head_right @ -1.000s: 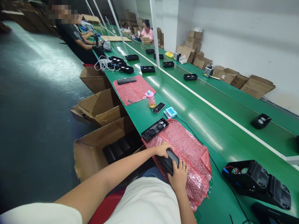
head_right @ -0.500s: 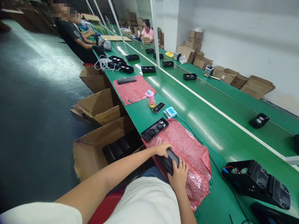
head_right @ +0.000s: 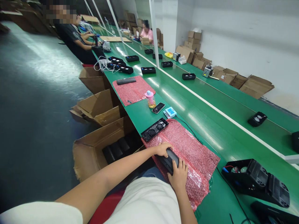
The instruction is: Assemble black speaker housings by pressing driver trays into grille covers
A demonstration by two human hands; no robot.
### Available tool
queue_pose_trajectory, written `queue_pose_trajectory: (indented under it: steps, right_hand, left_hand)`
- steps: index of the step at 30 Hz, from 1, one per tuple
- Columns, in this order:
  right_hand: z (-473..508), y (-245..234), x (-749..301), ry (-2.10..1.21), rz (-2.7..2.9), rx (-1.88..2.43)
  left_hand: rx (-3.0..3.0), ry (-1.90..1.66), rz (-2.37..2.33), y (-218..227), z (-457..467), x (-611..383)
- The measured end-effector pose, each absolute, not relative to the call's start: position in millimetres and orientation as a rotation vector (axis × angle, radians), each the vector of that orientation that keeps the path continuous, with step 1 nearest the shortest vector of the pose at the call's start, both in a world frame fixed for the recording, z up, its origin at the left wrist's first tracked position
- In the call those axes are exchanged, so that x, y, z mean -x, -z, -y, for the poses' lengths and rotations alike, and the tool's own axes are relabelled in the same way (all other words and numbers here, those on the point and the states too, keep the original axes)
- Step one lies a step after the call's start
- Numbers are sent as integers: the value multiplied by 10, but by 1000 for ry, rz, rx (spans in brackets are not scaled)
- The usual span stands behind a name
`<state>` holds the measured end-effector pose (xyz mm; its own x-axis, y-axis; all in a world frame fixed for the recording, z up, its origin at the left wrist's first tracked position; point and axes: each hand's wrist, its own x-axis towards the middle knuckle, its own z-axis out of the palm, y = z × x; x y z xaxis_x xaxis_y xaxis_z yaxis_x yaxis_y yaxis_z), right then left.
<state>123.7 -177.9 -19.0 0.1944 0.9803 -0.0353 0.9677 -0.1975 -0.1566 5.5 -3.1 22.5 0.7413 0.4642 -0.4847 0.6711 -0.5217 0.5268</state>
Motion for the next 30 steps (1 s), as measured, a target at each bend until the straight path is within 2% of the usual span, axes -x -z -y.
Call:
queue_pose_trajectory:
  steps: [30]
  right_hand:
    - [1803,217,-1258,-145,2004,2260]
  left_hand:
    - [-2231,381,-868,-234,90,-56]
